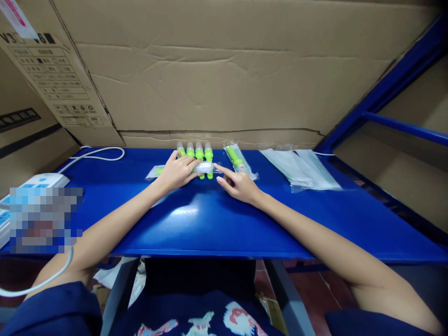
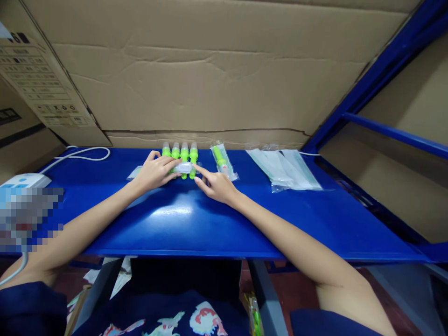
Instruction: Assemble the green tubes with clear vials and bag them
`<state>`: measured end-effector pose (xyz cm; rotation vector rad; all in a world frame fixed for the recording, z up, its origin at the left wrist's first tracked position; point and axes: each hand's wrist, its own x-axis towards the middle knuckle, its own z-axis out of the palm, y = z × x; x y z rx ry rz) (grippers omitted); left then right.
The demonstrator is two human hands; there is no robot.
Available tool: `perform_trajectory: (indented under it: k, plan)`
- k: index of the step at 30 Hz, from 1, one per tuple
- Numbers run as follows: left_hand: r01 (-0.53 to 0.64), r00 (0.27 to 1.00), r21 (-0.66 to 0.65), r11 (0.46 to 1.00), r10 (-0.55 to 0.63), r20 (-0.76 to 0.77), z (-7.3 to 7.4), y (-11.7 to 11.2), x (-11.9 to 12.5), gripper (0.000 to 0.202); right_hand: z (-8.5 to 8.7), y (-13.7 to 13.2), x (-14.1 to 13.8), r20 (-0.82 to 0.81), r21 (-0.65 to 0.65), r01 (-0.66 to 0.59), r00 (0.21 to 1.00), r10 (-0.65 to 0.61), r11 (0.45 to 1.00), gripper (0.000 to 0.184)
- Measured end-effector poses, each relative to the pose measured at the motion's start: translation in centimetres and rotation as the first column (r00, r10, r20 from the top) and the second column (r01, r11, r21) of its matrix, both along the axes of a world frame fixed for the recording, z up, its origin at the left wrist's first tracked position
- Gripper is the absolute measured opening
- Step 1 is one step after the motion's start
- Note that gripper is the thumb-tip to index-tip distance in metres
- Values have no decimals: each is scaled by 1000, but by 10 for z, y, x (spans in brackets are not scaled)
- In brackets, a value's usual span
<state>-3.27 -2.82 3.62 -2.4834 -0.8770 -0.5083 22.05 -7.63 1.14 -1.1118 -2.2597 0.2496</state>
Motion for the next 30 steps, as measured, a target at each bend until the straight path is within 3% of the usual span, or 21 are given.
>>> perform_trajectory:
  k: [6,10,13,16,20,24,30]
  plan:
    - [53,998,-7,999,-53,-45,-3,-6,4,37,-4,-1,-1,21,-6,-137,990,137,991,54]
    - [66,996,-10,998,-66,-59,-4,-8,6,35,-6,-2,-3,16,-38,-139,990,140,990,51]
    - [63,997,-2,998,-63,-49,-4,-8,6,36,-8,-3,-7,-97,-102,-137,987,127,985,49]
    - [56,998,19,998,-55,-28,-4,-10,8,38,-11,-5,-16,-355,-231,-158,932,68,960,55]
    - [42,999,32,999,-42,-20,-7,-14,14,39,-14,-9,-30,-618,-371,-212,783,-69,904,80]
    - [65,998,16,998,-64,-24,-13,-17,19,41,-12,-10,-37,-691,-461,-206,693,-204,863,93]
    - [78,996,-36,996,-80,-50,-11,-27,23,61,-11,1,-28,-706,-475,-155,654,-270,866,93]
